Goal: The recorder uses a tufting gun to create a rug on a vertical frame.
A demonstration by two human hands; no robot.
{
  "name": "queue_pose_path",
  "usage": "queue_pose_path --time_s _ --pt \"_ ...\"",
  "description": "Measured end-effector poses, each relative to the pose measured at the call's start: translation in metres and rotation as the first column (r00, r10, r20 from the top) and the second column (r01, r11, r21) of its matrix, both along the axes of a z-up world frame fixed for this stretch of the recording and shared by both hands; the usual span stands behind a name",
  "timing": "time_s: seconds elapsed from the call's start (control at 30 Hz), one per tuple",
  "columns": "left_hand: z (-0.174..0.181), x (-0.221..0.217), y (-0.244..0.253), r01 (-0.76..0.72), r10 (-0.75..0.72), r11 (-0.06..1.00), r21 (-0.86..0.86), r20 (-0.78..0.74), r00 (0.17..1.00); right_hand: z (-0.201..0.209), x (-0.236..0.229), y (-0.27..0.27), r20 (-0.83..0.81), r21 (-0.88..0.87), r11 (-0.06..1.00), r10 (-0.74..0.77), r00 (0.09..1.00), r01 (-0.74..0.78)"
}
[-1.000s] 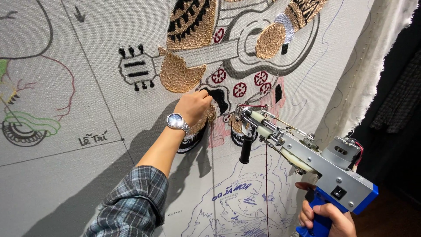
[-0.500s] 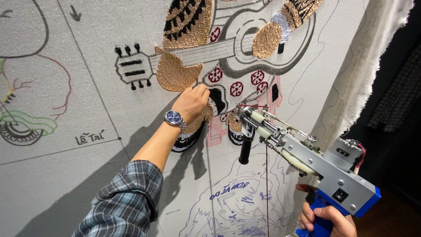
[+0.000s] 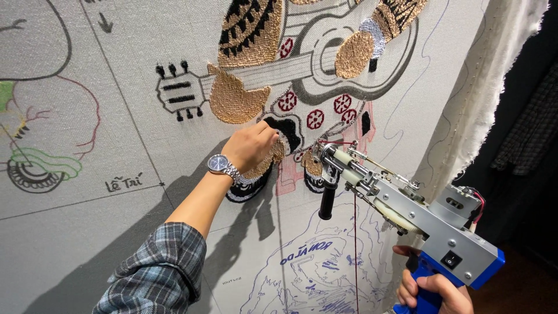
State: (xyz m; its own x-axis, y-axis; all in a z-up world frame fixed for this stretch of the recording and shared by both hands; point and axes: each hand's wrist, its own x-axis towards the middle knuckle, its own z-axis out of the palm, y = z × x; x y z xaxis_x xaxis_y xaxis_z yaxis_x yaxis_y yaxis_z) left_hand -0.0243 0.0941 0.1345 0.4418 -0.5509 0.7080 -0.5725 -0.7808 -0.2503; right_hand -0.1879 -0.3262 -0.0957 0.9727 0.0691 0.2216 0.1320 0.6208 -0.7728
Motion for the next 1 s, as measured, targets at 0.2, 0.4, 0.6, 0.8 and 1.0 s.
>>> queue_pose_path --time_s 0.2,0.4,0.6,0.8,1.0 --pt "-0.019 0.009 -0.006 -0.105 0.105 0.988 -0.116 -0.003 0.994 -0.001 -0.002 0.004 -0.026 0.022 1.0 -0.021 0.999 0.021" --pt "-0.034 0.019 -0.023 -0.139 0.171 0.925 -0.353 0.06 0.984 -0.004 -0.001 -0.001 -0.043 -0.009 1.0 -0.014 0.999 0.013" --pt "-0.041 0.025 -0.027 -0.113 0.183 0.912 -0.395 0.144 0.972 0.005 -0.007 0.001 -0.082 -0.013 0.999 -0.048 0.995 0.047" --pt "-0.043 0.024 -0.026 -0.097 0.177 0.921 -0.378 0.181 0.968 0.004 -0.005 -0.002 -0.067 -0.022 0.999 -0.029 0.997 0.028" --pt "-0.045 0.025 -0.022 -0.092 0.148 0.915 -0.392 0.114 0.982 0.003 -0.006 0.001 -0.091 -0.04 0.998 -0.052 0.994 0.049"
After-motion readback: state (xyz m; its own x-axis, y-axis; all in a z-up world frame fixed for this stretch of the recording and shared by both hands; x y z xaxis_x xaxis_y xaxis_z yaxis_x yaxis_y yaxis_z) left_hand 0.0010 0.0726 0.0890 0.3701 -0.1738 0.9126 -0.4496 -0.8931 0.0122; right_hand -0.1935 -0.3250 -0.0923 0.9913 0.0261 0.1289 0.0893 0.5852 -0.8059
